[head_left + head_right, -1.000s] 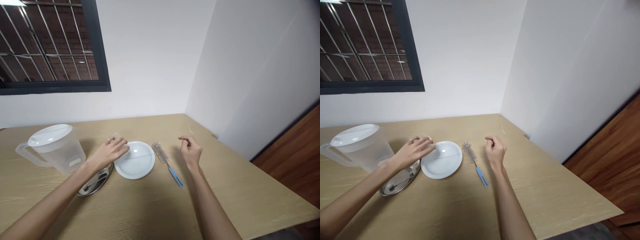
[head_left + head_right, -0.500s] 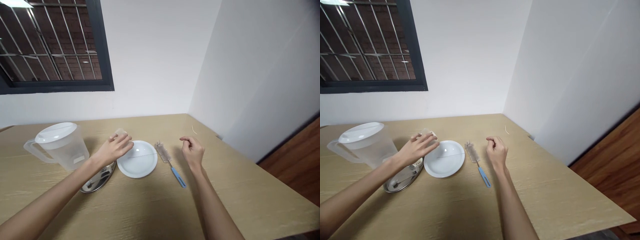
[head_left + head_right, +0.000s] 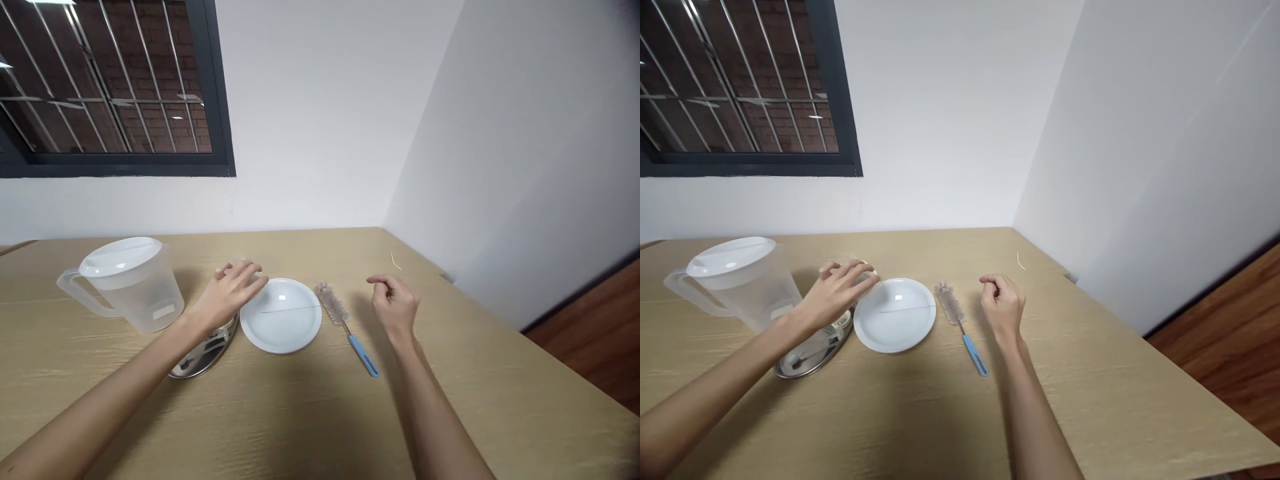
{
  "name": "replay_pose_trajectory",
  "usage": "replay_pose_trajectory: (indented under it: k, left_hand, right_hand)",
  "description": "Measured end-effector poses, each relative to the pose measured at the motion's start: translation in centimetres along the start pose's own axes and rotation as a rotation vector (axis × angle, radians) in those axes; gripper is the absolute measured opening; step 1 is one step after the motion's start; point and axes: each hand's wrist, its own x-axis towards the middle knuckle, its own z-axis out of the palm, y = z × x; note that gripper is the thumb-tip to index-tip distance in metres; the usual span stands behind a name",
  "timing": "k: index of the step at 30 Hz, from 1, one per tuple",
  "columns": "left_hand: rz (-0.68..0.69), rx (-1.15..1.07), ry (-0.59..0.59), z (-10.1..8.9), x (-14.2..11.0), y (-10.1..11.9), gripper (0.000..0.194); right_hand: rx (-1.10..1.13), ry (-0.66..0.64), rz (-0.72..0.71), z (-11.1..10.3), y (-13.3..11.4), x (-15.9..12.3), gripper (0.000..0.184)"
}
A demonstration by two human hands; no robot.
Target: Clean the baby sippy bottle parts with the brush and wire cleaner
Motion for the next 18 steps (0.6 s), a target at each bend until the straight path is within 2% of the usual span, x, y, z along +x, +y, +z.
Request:
replay_pose_trajectory:
  k: [3, 6, 9, 11, 16, 18]
  left_hand:
    - [-0.181, -0.194, 0.017, -0.2, -0.6, -0.6, 0.042]
    - [-0.488, -0.457, 0.083, -0.5, -1.7, -1.4, 0.036]
    - [-0.787, -0.813, 0.153, -1.1, -3.2, -2.3, 0.054]
    - [-0.934, -0.972, 0.185, -1.9, -4.5, -2.7, 0.063]
    - [-1.189, -0.987, 0.324, -4.9, -8.5, -3.6, 0.071]
    - [-1.282, -0.975, 0.338, -5.7, -10.8, -3.8, 0.070]
  right_hand:
    - [-0.014, -0.005, -0.001, 0.0, 0.0, -0.1, 0.028]
    - [-0.021, -0.011, -0.011, 0.0, 0.0, -0.1, 0.027]
    - [-0.024, -0.010, -0.020, 0.0, 0.0, -0.1, 0.027]
    - [-0.024, -0.012, -0.025, 0.1, -0.1, -0.1, 0.027]
    - [-0.020, -0.031, -0.037, 0.2, -0.5, -0.3, 0.027]
    - [-0.032, -0.040, -0.048, 0.3, -0.8, -0.5, 0.027]
